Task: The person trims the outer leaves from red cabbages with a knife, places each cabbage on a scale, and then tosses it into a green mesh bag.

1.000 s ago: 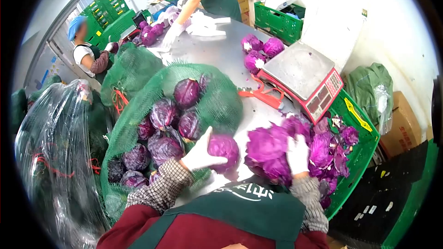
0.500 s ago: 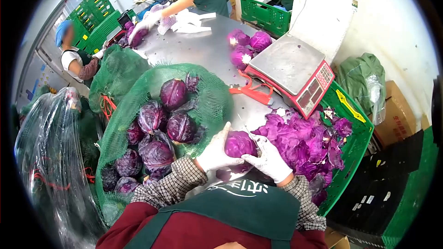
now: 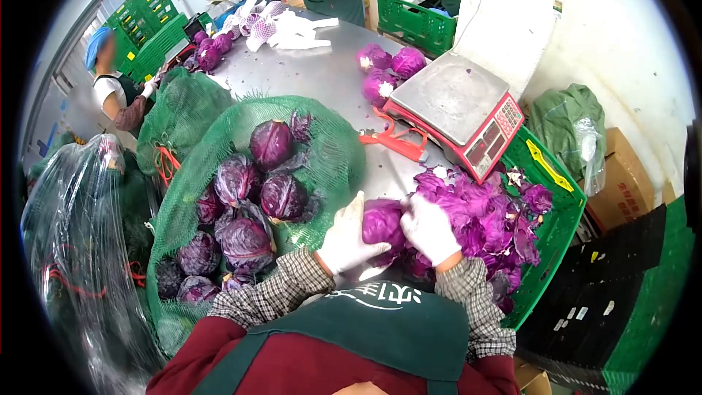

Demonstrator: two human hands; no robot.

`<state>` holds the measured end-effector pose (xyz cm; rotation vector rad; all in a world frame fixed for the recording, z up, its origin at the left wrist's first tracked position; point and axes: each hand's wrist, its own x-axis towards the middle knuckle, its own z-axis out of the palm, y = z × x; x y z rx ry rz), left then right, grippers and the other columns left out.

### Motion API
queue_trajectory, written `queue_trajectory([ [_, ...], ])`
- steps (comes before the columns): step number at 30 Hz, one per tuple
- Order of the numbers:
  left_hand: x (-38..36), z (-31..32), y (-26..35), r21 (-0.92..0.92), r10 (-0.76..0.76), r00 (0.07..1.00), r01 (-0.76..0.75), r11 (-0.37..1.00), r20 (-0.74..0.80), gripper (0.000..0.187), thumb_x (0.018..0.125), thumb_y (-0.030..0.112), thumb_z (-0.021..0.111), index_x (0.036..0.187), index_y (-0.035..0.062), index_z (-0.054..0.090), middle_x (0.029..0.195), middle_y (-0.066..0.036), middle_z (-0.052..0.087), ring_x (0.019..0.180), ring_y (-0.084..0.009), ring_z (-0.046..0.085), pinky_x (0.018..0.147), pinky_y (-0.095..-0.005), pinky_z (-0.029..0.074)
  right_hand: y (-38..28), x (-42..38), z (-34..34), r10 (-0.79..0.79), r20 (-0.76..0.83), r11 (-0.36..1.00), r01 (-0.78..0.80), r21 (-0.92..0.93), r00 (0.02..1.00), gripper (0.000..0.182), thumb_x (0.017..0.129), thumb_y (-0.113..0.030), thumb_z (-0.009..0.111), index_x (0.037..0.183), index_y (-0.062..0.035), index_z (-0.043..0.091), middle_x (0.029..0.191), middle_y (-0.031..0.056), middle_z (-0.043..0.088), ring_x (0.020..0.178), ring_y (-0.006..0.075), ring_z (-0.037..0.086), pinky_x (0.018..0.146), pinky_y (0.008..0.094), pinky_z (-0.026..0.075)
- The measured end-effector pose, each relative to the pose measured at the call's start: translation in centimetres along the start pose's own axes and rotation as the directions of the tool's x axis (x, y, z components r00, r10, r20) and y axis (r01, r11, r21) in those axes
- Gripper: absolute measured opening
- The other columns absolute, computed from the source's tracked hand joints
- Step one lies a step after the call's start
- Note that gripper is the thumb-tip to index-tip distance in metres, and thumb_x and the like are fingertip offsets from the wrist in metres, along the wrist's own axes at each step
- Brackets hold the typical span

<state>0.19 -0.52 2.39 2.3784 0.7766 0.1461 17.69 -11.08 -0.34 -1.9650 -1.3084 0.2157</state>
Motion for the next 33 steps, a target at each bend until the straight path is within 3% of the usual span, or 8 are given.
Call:
queue_trajectory([
  [6,-4.8,1.4,-5.0,-0.27,0.167,0.978,-0.195,0.943,-0.121,0.122,0.064,0.021,0.089,0.151,-0.0015,0.006,0.153,-0.022,0.018,0.143,-0.0332,0.022,0.117,-0.0431,0.023,7.2,-1.6,-1.1,0.196,-0.148,0.98,-0.193,0.036,0.969,0.021,0.081,-0.019,0.06,0.093,-0.0009,0.057,0.078,0.0239,0.062,0.076,0.0436,0.062,0.068,0.0484,0.05],
  [9,-4.8,0.0,-5.2,-0.894,-0.208,0.978,0.113,0.433,0.022,0.107,0.07,0.008,0.084,0.15,0.0014,0.013,0.141,-0.021,0.037,0.131,-0.0356,0.043,0.107,-0.0472,0.044,9.2,-3.4,-5.2,0.377,-0.269,0.91,-0.409,-0.072,0.886,0.02,0.082,-0.017,0.06,0.092,0.0002,0.057,0.072,0.0229,0.061,0.068,0.0421,0.062,0.066,0.0492,0.05],
  [12,-3.4,-0.5,-4.2,-0.991,-0.364,0.931,0.081,0.106,0.037,0.079,0.073,0.005,0.081,0.137,0.004,0.034,0.136,-0.017,0.045,0.123,-0.0334,0.05,0.102,-0.0504,0.049,9.4,-4.5,-8.4,0.322,-0.492,0.884,-0.443,-0.148,0.809,0.059,0.085,-0.02,0.067,0.136,-0.001,0.046,0.122,0.0231,0.057,0.112,0.0367,0.057,0.093,0.0415,0.049],
  [14,-2.9,0.1,-3.6,-0.968,-0.378,0.925,0.066,0.242,-0.031,0.075,0.075,0.013,0.081,0.135,0.0028,0.037,0.129,-0.016,0.051,0.119,-0.028,0.054,0.102,-0.0429,0.048,6.8,-3.8,-8.7,0.181,-0.543,0.975,-0.224,-0.013,0.82,0.062,0.083,-0.005,0.07,0.139,0.0016,0.043,0.125,0.0163,0.058,0.118,0.0257,0.056,0.104,0.0344,0.042],
  [18,-1.9,1.8,-5.0,-0.758,-0.24,0.955,0.024,0.651,-0.176,0.083,0.072,0.024,0.086,0.132,-0.0055,0.036,0.125,-0.016,0.053,0.115,-0.0235,0.056,0.1,-0.0362,0.047,-3.2,-2.4,-5.5,0.145,0.132,0.902,-0.185,0.389,0.981,0.069,0.079,-0.014,0.076,0.138,0.0002,0.044,0.123,0.0158,0.059,0.124,0.0247,0.05,0.105,0.0337,0.04],
  [23,-2.1,1.7,-5.1,-0.857,-0.3,0.948,0.062,0.512,-0.111,0.078,0.075,0.019,0.083,0.132,-0.0042,0.036,0.126,-0.015,0.052,0.116,-0.0223,0.055,0.101,-0.0356,0.047,-3.0,-3.8,4.2,-0.106,-0.066,0.954,0.12,0.274,0.992,0.052,0.084,-0.02,0.07,0.127,0.0019,0.052,0.106,0.0186,0.06,0.106,0.0328,0.056,0.091,0.0427,0.046],
  [26,-2.6,1.9,-5.5,-0.903,-0.327,0.94,0.055,0.426,-0.097,0.077,0.075,0.016,0.083,0.134,-0.0017,0.036,0.127,-0.014,0.051,0.117,-0.0231,0.053,0.101,-0.0375,0.047,-1.2,-4.1,3.5,-0.003,0.097,0.941,-0.03,0.338,0.995,0.029,0.085,-0.013,0.064,0.109,0.0028,0.058,0.094,0.0186,0.06,0.092,0.0335,0.06,0.081,0.0424,0.049],
  [33,-4.2,-0.2,-7.2,-0.993,-0.296,0.948,0.115,-0.024,0.117,0.079,0.082,0.039,0.071,0.145,0.0094,0.034,0.142,-0.017,0.044,0.125,-0.0361,0.049,0.104,-0.0525,0.041,5.0,-3.6,-1.7,0.24,-0.359,0.957,-0.158,0.243,0.902,0.019,0.081,-0.004,0.059,0.099,0.002,0.061,0.08,0.009,0.06,0.07,0.0169,0.056,0.068,0.0308,0.049],
])
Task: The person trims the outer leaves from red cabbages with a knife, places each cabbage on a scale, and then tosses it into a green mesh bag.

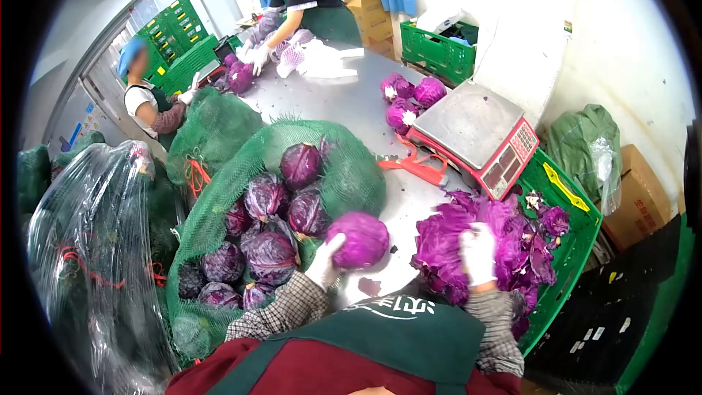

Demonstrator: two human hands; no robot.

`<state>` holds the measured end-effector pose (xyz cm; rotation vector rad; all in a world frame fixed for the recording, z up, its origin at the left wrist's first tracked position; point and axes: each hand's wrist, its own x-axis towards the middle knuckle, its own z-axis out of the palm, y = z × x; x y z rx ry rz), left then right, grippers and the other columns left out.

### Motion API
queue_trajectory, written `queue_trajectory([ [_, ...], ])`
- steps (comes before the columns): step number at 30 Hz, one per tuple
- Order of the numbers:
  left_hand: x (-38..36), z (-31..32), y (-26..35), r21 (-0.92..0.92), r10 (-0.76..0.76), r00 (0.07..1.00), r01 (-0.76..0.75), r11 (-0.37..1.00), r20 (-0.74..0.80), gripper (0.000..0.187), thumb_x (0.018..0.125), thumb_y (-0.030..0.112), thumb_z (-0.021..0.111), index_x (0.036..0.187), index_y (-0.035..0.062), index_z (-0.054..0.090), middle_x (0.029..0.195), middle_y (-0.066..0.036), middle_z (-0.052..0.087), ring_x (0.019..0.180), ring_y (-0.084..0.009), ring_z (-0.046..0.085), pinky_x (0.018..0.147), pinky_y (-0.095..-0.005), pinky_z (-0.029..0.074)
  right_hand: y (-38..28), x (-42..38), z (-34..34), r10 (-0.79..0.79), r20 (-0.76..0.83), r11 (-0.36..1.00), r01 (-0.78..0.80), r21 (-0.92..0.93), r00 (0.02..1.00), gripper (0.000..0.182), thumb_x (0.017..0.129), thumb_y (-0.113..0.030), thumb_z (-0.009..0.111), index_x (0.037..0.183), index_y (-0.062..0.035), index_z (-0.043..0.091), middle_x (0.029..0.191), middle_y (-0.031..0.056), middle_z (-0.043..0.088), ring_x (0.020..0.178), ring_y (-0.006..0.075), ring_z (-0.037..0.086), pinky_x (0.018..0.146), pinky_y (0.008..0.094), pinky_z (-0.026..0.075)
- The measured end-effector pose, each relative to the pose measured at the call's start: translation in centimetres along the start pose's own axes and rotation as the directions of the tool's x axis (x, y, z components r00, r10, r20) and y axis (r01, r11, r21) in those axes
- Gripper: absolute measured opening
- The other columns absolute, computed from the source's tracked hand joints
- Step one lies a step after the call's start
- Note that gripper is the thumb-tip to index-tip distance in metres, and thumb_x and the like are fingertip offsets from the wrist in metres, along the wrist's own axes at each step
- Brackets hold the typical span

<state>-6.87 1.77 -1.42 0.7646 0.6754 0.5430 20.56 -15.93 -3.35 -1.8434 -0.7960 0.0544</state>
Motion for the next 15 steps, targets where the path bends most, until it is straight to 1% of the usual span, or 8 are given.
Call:
queue_trajectory([
  [3,-0.4,-1.4,0.9,-0.36,-0.237,0.963,0.268,0.894,0.128,0.082,0.082,0.067,0.056,0.147,0.0214,0.035,0.147,-0.018,0.039,0.125,-0.0489,0.045,0.102,-0.0655,0.038,7.0,1.9,-4.2,0.078,-0.098,0.996,-0.075,0.037,0.992,0.026,0.086,-0.007,0.061,0.109,0.0037,0.057,0.098,0.0136,0.059,0.088,0.0195,0.058,0.082,0.0318,0.049],
  [4,1.0,-3.0,0.4,-0.532,-0.227,0.876,0.445,0.72,0.424,0.085,0.081,0.072,0.05,0.148,0.023,0.034,0.148,-0.017,0.038,0.123,-0.0521,0.045,0.101,-0.0642,0.039,8.9,2.0,-4.9,-0.216,-0.152,0.899,0.136,-0.416,0.965,0.026,0.088,-0.008,0.063,0.11,0.0025,0.055,0.108,0.0152,0.057,0.099,0.0208,0.057,0.09,0.0323,0.046],
  [5,0.3,-0.9,1.0,-0.565,-0.27,0.93,0.367,0.739,0.251,0.084,0.082,0.071,0.049,0.148,0.0212,0.034,0.146,-0.017,0.041,0.122,-0.0527,0.045,0.095,-0.0636,0.045,4.8,2.0,-5.1,-0.292,-0.197,0.814,0.135,-0.565,0.936,0.03,0.086,-0.005,0.065,0.114,0.0011,0.054,0.109,0.0139,0.057,0.103,0.0218,0.056,0.093,0.032,0.045],
  [7,1.1,0.4,1.2,-0.607,-0.228,0.909,0.405,0.684,0.35,0.084,0.083,0.071,0.047,0.147,0.0172,0.036,0.143,-0.018,0.044,0.12,-0.0521,0.048,0.092,-0.0613,0.048,-1.4,2.0,-4.0,0.069,-0.078,0.964,-0.046,0.261,0.995,0.035,0.086,-0.002,0.066,0.118,0.0012,0.053,0.11,0.0115,0.056,0.105,0.0207,0.055,0.094,0.0315,0.044],
  [9,1.6,1.5,1.9,-0.589,-0.209,0.886,0.436,0.68,0.415,0.08,0.085,0.069,0.047,0.145,0.0171,0.039,0.141,-0.016,0.048,0.118,-0.0491,0.052,0.095,-0.0607,0.047,-4.7,0.5,-0.9,0.071,0.13,0.888,-0.122,0.443,0.989,0.033,0.09,-0.001,0.062,0.123,0.0003,0.055,0.098,0.0017,0.058,0.087,0.0097,0.056,0.08,0.023,0.048],
  [10,1.8,2.0,2.4,-0.582,-0.203,0.881,0.44,0.684,0.428,0.079,0.085,0.068,0.047,0.144,0.017,0.04,0.14,-0.015,0.049,0.117,-0.0476,0.053,0.096,-0.0605,0.047,-6.1,-0.4,0.6,0.012,0.217,0.925,-0.093,0.367,0.976,0.03,0.092,-0.002,0.06,0.121,-0.0001,0.057,0.09,-0.0013,0.057,0.078,0.0076,0.055,0.072,0.0203,0.048],
  [12,2.2,3.1,3.1,-0.578,-0.155,0.883,0.414,0.704,0.443,0.078,0.085,0.067,0.05,0.143,0.0159,0.042,0.14,-0.017,0.048,0.121,-0.0456,0.051,0.095,-0.0586,0.049,-6.7,-2.9,3.8,0.129,0.503,0.827,-0.372,0.421,0.855,0.027,0.092,-0.008,0.061,0.118,-0.0023,0.06,0.091,0.0002,0.06,0.074,0.0079,0.055,0.065,0.0205,0.047],
  [15,3.0,3.6,4.0,-0.601,-0.115,0.822,0.496,0.626,0.558,0.075,0.086,0.064,0.051,0.142,0.0137,0.044,0.141,-0.018,0.047,0.123,-0.044,0.05,0.097,-0.0562,0.048,-2.4,-5.6,7.6,0.014,0.455,0.977,-0.108,0.181,0.89,0.026,0.092,-0.01,0.062,0.116,-0.0014,0.06,0.093,0.0047,0.063,0.078,0.0095,0.057,0.067,0.0245,0.048],
])
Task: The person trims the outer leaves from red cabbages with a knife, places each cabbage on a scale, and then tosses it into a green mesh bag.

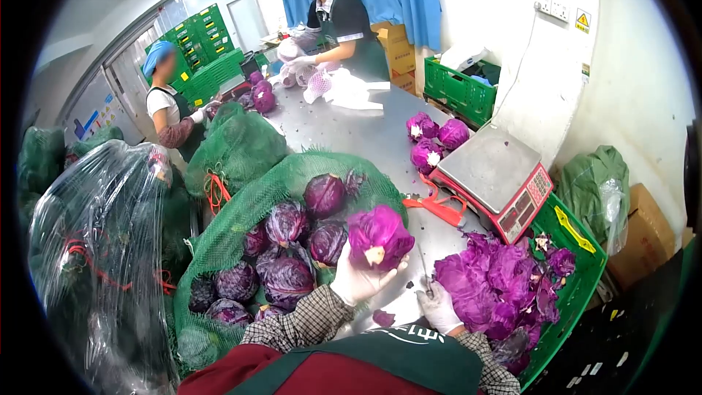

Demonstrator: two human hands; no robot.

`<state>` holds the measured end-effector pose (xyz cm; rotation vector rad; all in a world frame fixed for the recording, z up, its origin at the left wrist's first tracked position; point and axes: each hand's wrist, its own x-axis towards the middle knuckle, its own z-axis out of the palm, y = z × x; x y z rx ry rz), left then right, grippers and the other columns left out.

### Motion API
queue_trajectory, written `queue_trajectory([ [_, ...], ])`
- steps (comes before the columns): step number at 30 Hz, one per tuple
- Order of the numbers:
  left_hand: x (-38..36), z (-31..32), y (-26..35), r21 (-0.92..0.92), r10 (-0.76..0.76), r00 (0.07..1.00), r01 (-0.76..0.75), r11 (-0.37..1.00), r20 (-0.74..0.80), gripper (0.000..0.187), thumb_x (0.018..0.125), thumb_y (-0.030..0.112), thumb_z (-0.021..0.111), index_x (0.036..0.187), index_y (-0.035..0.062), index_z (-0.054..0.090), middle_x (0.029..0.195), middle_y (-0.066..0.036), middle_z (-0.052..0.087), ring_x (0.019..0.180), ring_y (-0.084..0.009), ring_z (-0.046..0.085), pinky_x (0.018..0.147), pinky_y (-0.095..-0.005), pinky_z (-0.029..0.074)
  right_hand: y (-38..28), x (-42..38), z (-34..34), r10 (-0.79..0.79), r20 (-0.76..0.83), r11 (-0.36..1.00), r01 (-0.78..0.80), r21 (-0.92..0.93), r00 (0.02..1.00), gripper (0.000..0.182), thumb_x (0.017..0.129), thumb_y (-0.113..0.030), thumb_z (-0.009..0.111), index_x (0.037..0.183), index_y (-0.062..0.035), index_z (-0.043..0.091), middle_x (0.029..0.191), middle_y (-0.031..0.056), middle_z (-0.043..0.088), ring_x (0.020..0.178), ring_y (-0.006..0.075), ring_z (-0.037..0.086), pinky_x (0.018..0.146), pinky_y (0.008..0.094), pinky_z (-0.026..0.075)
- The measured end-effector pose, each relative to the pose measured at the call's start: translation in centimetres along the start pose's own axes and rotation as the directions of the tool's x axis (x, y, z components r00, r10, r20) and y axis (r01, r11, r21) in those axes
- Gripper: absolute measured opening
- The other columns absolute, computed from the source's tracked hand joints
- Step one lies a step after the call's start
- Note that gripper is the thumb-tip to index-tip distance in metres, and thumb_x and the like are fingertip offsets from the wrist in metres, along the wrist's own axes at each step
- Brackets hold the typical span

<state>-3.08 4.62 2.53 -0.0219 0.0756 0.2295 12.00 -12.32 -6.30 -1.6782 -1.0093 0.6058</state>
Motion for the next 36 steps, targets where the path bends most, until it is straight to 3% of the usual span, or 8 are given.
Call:
queue_trajectory([
  [2,0.4,1.0,0.4,0.005,0.113,0.986,-0.113,0.994,-0.12,0.074,0.086,0.062,0.053,0.142,0.0141,0.042,0.139,-0.015,0.048,0.121,-0.0451,0.049,0.091,-0.0518,0.052,1.8,0.5,-0.3,0.186,-0.072,0.98,-0.18,0.085,0.98,0.026,0.091,-0.006,0.061,0.116,0.0006,0.059,0.096,0.0074,0.064,0.085,0.0135,0.06,0.074,0.027,0.05],
  [7,0.6,1.4,1.2,-0.055,0.069,0.99,-0.076,0.996,-0.122,0.073,0.085,0.059,0.056,0.141,0.0129,0.044,0.138,-0.016,0.048,0.121,-0.044,0.048,0.096,-0.0512,0.049,9.9,3.0,-9.0,0.008,-0.455,1.0,-0.02,-0.023,0.891,0.04,0.091,0.0,0.053,0.13,0.0057,0.052,0.128,0.018,0.059,0.118,0.0235,0.057,0.102,0.0311,0.043],
  [10,0.8,1.1,1.2,-0.061,0.002,0.996,-0.007,0.998,-0.089,0.078,0.084,0.06,0.056,0.143,0.012,0.04,0.141,-0.018,0.044,0.121,-0.044,0.046,0.097,-0.0513,0.047,8.3,4.3,-13.8,0.005,-0.346,0.8,-0.211,-0.561,0.938,0.034,0.094,-0.007,0.05,0.126,0.0013,0.057,0.115,0.0238,0.064,0.107,0.0321,0.064,0.092,0.0325,0.05],
  [12,1.3,1.2,0.5,-0.053,-0.014,0.997,0.01,0.999,-0.079,0.081,0.084,0.061,0.056,0.144,0.0117,0.038,0.142,-0.019,0.042,0.122,-0.0438,0.045,0.098,-0.0512,0.046,3.4,5.4,-13.5,0.022,-0.306,0.88,-0.164,-0.446,0.952,0.028,0.094,-0.013,0.051,0.116,0.0002,0.063,0.104,0.0245,0.066,0.097,0.0366,0.065,0.086,0.0335,0.051],
  [16,2.5,0.7,-1.0,-0.146,-0.065,0.986,0.042,0.988,-0.152,0.085,0.082,0.064,0.056,0.145,0.012,0.035,0.145,-0.018,0.038,0.127,-0.0431,0.039,0.102,-0.0509,0.041,-2.6,5.0,-8.9,-0.064,-0.28,0.991,0.028,-0.13,0.958,0.026,0.09,-0.006,0.063,0.115,-0.0012,0.063,0.09,0.0068,0.067,0.078,0.0114,0.061,0.074,0.0252,0.05],
  [20,2.6,0.5,-3.2,-0.172,-0.029,0.945,-0.029,0.985,-0.326,0.079,0.086,0.064,0.051,0.144,0.0127,0.037,0.145,-0.015,0.039,0.13,-0.0359,0.038,0.106,-0.0489,0.037,-7.1,3.0,-5.0,-0.37,-0.007,0.841,0.332,-0.427,0.929,0.042,0.089,-0.018,0.062,0.126,0.0001,0.053,0.112,0.0202,0.062,0.096,0.0363,0.065,0.08,0.0395,0.054],
  [25,2.3,-1.4,-4.2,-0.358,-0.075,0.985,0.014,0.934,-0.156,0.076,0.089,0.068,0.038,0.145,0.0153,0.038,0.144,-0.012,0.042,0.131,-0.0311,0.039,0.109,-0.0501,0.032,-6.9,1.6,-4.4,-0.245,0.103,0.797,0.26,-0.546,0.964,0.057,0.091,-0.024,0.059,0.138,0.0037,0.04,0.109,0.0209,0.056,0.081,0.0344,0.064,0.064,0.0408,0.054],
  [36,3.1,-0.2,-5.4,-0.29,-0.083,0.786,-0.126,0.949,-0.613,0.069,0.091,0.063,0.041,0.139,0.0143,0.045,0.14,-0.011,0.047,0.129,-0.0325,0.043,0.103,-0.0535,0.039,-4.0,3.3,-4.1,-0.164,0.178,0.769,0.239,-0.593,0.97,0.062,0.09,-0.026,0.058,0.144,-0.0048,0.035,0.102,0.0215,0.059,0.067,0.0343,0.065,0.06,0.0442,0.055],
])
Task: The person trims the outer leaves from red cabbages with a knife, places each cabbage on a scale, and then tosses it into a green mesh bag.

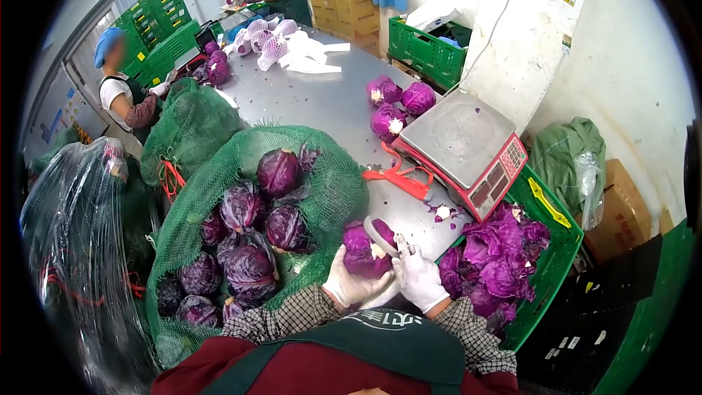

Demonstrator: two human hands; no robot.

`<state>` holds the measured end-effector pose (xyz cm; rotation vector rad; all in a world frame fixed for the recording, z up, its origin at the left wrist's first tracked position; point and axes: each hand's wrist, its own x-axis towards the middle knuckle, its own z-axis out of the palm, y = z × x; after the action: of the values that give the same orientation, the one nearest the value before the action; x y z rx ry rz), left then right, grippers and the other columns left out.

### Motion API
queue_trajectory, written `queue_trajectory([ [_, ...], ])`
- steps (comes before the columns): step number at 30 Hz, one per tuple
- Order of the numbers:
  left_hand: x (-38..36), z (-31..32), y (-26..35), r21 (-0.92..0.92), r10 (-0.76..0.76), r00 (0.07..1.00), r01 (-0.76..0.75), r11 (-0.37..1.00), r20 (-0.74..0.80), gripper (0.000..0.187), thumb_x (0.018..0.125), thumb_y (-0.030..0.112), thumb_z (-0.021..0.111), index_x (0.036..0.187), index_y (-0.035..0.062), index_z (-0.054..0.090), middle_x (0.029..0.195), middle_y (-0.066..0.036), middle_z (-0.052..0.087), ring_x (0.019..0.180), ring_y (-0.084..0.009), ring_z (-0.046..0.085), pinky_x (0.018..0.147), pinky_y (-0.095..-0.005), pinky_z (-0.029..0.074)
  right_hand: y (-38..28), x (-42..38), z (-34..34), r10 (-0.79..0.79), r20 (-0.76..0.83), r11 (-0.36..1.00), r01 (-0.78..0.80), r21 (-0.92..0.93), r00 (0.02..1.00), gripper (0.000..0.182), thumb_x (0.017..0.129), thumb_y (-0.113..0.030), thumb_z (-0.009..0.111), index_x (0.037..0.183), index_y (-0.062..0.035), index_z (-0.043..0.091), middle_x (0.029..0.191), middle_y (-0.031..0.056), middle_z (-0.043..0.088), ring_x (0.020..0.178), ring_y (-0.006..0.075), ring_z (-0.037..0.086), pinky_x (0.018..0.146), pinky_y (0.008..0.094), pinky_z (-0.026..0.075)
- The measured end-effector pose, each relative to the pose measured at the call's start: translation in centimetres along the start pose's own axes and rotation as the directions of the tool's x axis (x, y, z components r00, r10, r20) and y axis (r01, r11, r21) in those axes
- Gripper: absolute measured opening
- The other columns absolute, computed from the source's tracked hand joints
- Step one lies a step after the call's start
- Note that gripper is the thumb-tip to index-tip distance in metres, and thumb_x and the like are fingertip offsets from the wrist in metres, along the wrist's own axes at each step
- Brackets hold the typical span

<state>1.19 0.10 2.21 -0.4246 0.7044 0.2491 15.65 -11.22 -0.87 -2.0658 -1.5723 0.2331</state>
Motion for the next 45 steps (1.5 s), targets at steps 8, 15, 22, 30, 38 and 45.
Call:
queue_trajectory([
  [8,-0.3,0.3,-0.3,0.046,0.066,0.998,-0.065,0.997,-0.012,0.07,0.092,0.064,0.039,0.14,0.0128,0.045,0.139,-0.011,0.049,0.128,-0.032,0.044,0.104,-0.0522,0.039,-1.9,-0.2,-1.9,-0.032,0.082,0.998,0.027,0.056,0.996,0.057,0.092,-0.02,0.055,0.143,-0.0012,0.038,0.089,0.0159,0.057,0.064,0.0313,0.061,0.057,0.0404,0.051],
  [15,0.4,-0.9,0.6,0.047,0.04,0.994,-0.045,0.998,0.104,0.069,0.093,0.064,0.037,0.137,0.0115,0.049,0.135,-0.011,0.053,0.124,-0.0285,0.049,0.106,-0.0482,0.038,-1.7,0.4,-0.6,-0.047,0.057,0.999,0.048,-0.015,0.997,0.066,0.09,-0.025,0.058,0.146,-0.0028,0.031,0.078,0.0158,0.064,0.058,0.0298,0.065,0.055,0.0406,0.055],
  [22,1.0,-0.9,0.8,0.079,0.018,0.998,-0.022,0.997,0.061,0.076,0.09,0.067,0.038,0.141,0.0102,0.043,0.14,-0.016,0.047,0.129,-0.0372,0.043,0.105,-0.0488,0.039,1.4,0.4,0.9,-0.116,-0.081,0.98,0.1,-0.173,0.99,0.06,0.09,-0.021,0.057,0.145,-0.0091,0.037,0.073,0.0093,0.06,0.057,0.026,0.061,0.052,0.0385,0.051],
  [30,1.2,-1.8,1.3,0.027,-0.037,0.996,0.035,0.999,0.078,0.078,0.088,0.069,0.039,0.145,0.0157,0.037,0.147,-0.012,0.042,0.135,-0.0318,0.039,0.11,-0.0532,0.033,6.3,-1.7,-2.4,0.235,-0.33,0.971,-0.205,0.124,0.914,0.044,0.101,-0.016,0.044,0.144,-0.0082,0.041,0.084,0.0188,0.063,0.061,0.031,0.059,0.057,0.0384,0.049],
  [38,0.9,-2.5,1.4,0.035,-0.006,0.985,0.0,0.999,0.172,0.081,0.088,0.066,0.043,0.147,0.0098,0.033,0.146,-0.017,0.039,0.135,-0.0402,0.036,0.11,-0.0571,0.033,2.7,-0.2,2.5,0.172,-0.176,0.89,-0.077,0.449,0.969,0.038,0.101,-0.022,0.049,0.125,0.0069,0.053,0.124,0.0223,0.059,0.116,0.0321,0.057,0.1,0.0345,0.044],
  [45,-1.0,-2.7,1.8,0.304,-0.013,0.954,-0.083,0.949,0.299,0.08,0.085,0.057,0.059,0.148,0.0157,0.03,0.148,-0.016,0.036,0.137,-0.0362,0.035,0.113,-0.0549,0.03,0.7,-0.2,2.6,0.142,-0.116,0.845,-0.059,0.532,0.983,0.025,0.088,-0.007,0.064,0.112,0.0009,0.061,0.11,0.0112,0.06,0.094,0.0185,0.062,0.082,0.0293,0.051],
])
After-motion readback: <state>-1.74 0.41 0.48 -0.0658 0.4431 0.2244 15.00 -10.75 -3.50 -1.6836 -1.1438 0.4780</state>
